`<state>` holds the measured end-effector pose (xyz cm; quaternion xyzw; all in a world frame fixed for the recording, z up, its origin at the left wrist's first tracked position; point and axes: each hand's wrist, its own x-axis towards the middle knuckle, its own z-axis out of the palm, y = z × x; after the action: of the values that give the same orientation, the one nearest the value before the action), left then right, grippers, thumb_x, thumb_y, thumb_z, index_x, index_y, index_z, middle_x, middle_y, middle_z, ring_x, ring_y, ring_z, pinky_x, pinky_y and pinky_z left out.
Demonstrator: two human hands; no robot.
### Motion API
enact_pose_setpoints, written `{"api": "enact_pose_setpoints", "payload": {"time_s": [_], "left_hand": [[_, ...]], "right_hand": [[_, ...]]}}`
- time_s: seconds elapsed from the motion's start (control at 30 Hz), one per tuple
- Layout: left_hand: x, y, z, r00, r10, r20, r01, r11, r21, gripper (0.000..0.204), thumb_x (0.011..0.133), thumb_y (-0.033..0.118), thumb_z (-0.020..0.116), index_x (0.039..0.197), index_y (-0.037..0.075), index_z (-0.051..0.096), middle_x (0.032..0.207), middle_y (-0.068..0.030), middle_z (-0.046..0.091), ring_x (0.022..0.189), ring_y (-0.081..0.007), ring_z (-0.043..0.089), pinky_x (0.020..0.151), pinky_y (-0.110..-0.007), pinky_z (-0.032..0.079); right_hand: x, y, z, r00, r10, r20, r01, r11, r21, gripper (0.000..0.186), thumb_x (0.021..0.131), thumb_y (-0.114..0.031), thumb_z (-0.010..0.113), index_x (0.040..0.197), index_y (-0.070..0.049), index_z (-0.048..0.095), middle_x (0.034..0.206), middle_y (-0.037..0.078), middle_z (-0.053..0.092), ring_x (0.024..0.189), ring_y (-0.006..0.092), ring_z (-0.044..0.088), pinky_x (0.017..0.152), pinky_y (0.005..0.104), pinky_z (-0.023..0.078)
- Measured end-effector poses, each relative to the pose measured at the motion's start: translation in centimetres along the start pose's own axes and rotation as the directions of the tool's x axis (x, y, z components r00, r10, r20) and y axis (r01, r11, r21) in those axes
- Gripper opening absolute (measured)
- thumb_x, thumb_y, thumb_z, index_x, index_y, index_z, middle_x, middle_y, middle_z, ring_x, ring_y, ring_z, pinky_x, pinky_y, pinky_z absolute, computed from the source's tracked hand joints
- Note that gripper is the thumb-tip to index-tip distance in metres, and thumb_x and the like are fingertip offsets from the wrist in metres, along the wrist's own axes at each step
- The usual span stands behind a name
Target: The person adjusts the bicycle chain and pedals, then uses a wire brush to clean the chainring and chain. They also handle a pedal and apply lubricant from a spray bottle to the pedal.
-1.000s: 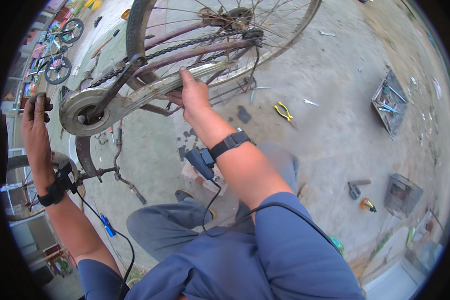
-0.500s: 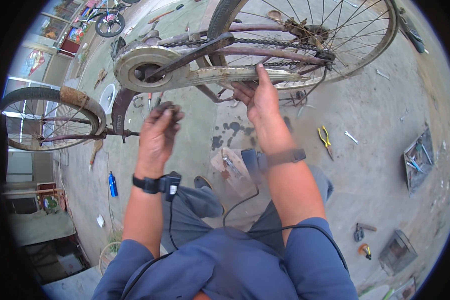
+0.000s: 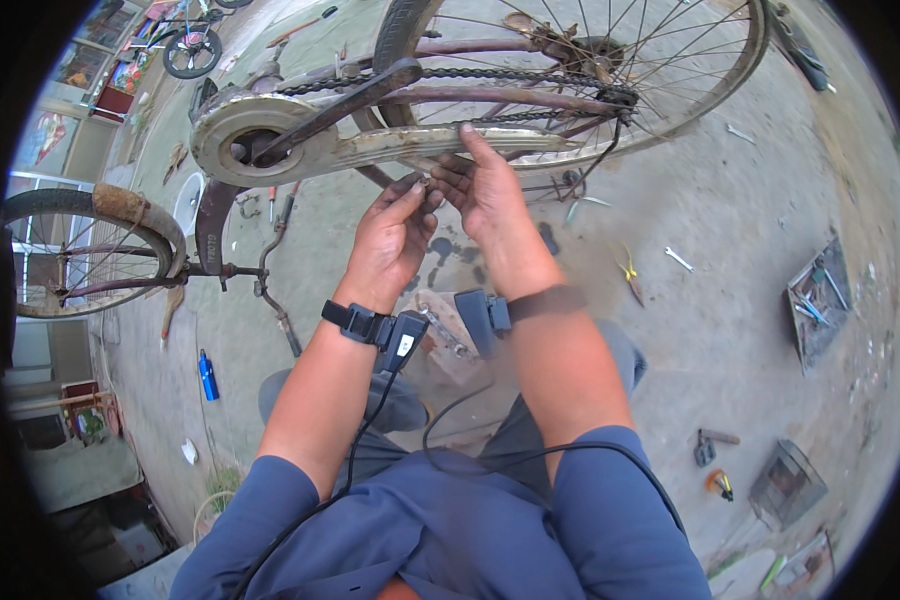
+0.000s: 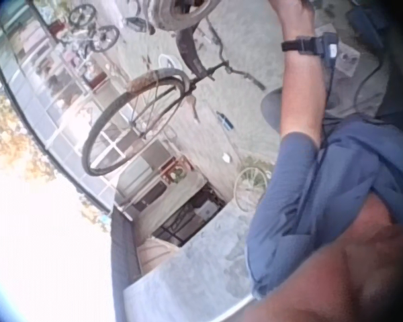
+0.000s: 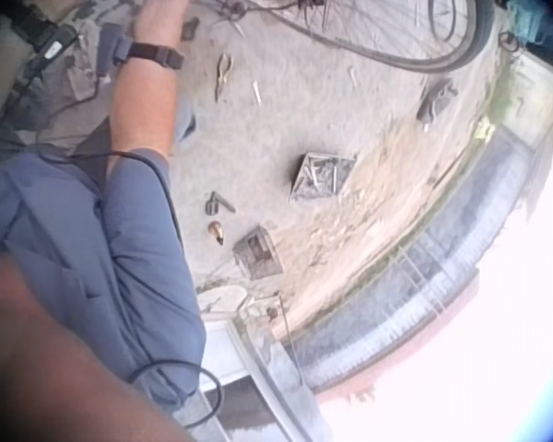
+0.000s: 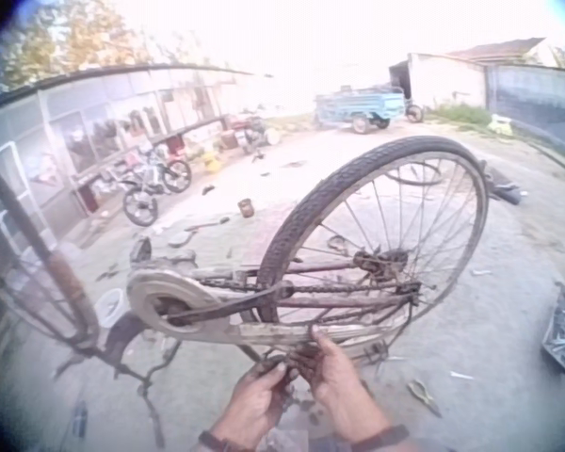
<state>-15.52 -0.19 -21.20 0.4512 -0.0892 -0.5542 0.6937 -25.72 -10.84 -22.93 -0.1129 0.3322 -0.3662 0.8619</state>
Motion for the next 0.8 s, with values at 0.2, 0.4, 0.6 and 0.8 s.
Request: {"api": "enact_pose_setpoints", "payload": {"time_s": [0.2, 0.4, 0.6, 0.8], "left_hand": [[1.0, -0.5, 0.2, 1.0, -0.012, 0.0, 0.012, 1.0, -0.009, 0.013, 0.099, 0.008, 0.065, 0.112, 0.006, 0.065, 0.102, -0.003, 0.071, 0.091, -0.0142, 0.068, 0.07, -0.025, 0.05], [1.9, -0.6, 0.5, 1.0, -0.025, 0.017, 0.025, 0.999, 0.027, 0.014, 0.1, 0.013, 0.066, 0.113, 0.007, 0.067, 0.1, 0.0, 0.071, 0.088, -0.0112, 0.067, 0.068, -0.024, 0.049], [2.0, -0.6, 1.1, 0.999, -0.031, 0.026, 0.03, 0.999, 0.042, 0.017, 0.1, 0.016, 0.066, 0.115, 0.009, 0.067, 0.101, 0.002, 0.071, 0.086, -0.0092, 0.066, 0.066, -0.023, 0.047], [2.2, -0.7, 1.5, 1.0, -0.016, 0.025, 0.014, 0.998, 0.057, 0.018, 0.1, 0.019, 0.067, 0.115, 0.009, 0.067, 0.1, 0.0026, 0.071, 0.085, -0.0083, 0.066, 0.065, -0.022, 0.045]], "right_hand": [[0.0, 0.2, -0.4, 0.999, 0.008, 0.046, -0.008, 1.0, -0.017, 0.029, 0.088, -0.026, 0.08, 0.102, -0.007, 0.066, 0.093, 0.008, 0.069, 0.087, 0.0219, 0.067, 0.073, 0.0337, 0.052], [1.0, 0.4, -1.7, 0.99, 0.056, 0.128, -0.049, 0.997, -0.054, 0.014, 0.088, -0.012, 0.074, 0.098, -0.003, 0.069, 0.091, 0.008, 0.071, 0.08, 0.0197, 0.066, 0.07, 0.0325, 0.051], [1.5, 0.3, -2.6, 0.97, 0.096, 0.221, -0.095, 0.995, -0.014, 0.011, 0.087, -0.005, 0.069, 0.097, -0.001, 0.069, 0.087, 0.007, 0.068, 0.072, 0.0168, 0.06, 0.069, 0.0341, 0.051], [1.2, 0.1, -2.7, 0.966, 0.064, 0.251, -0.057, 0.998, -0.033, 0.023, 0.086, -0.002, 0.069, 0.107, -0.001, 0.06, 0.093, 0.009, 0.068, 0.07, 0.0161, 0.06, 0.069, 0.0371, 0.053]]}}
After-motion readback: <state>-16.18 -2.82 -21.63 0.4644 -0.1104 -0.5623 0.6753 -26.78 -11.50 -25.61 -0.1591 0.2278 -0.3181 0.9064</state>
